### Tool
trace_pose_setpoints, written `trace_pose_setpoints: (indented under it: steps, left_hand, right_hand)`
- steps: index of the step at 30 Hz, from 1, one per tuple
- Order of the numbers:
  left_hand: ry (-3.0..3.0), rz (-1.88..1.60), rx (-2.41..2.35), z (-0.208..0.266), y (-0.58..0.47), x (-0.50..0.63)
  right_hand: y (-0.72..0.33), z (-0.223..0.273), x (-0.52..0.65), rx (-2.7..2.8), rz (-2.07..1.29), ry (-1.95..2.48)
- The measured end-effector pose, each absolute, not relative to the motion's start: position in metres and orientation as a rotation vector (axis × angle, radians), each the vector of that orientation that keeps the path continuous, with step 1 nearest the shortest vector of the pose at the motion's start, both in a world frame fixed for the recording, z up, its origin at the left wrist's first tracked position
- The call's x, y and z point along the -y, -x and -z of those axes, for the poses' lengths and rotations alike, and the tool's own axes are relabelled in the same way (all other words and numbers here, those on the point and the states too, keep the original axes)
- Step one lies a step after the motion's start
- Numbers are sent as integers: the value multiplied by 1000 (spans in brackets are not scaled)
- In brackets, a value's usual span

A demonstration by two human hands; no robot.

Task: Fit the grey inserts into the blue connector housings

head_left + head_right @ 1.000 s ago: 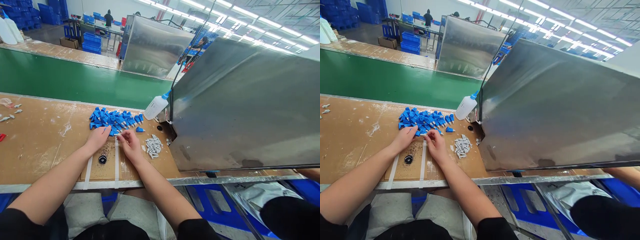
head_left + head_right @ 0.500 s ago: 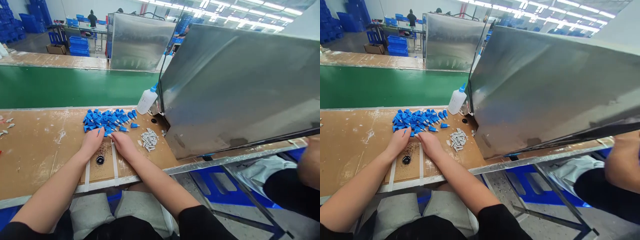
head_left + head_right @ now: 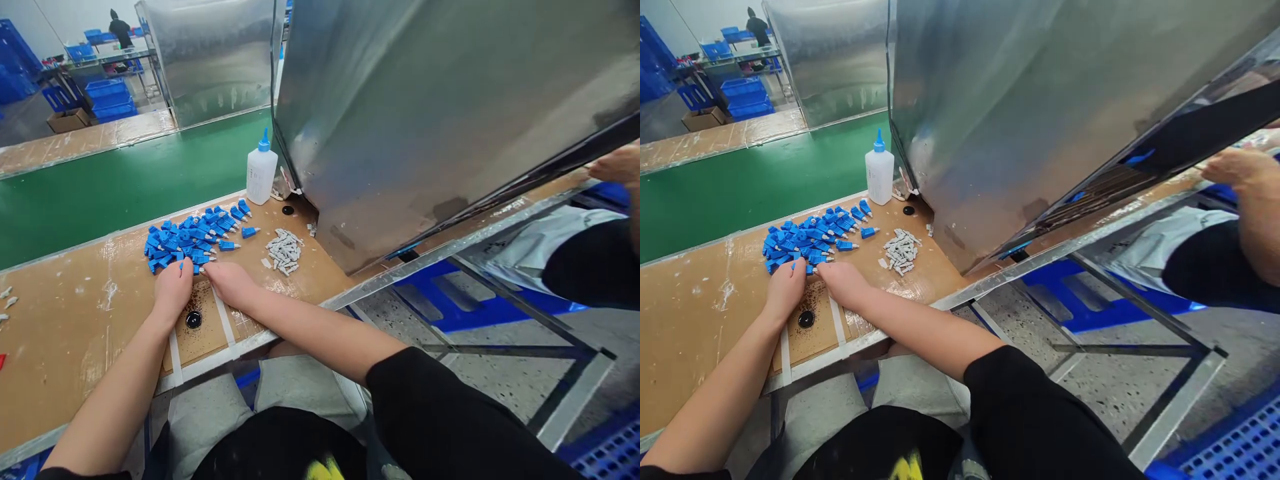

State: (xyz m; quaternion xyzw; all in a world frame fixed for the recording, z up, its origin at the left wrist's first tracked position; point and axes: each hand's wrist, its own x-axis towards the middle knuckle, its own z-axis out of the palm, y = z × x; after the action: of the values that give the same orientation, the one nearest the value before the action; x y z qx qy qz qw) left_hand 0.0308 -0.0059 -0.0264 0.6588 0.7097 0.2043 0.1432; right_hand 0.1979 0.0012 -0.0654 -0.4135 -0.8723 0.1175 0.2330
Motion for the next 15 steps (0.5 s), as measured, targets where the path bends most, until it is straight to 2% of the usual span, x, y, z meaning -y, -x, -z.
trace_pose_setpoints:
  steps: [6, 15]
  left_hand:
    - [-1876, -521, -2066, 25, -35, 7]
    - [-1812, -593, -2005, 19, -36, 7]
  right_hand:
    - [-199, 70, -4, 2391, -325, 1091]
    - [-197, 68, -4, 2336, -334, 1114]
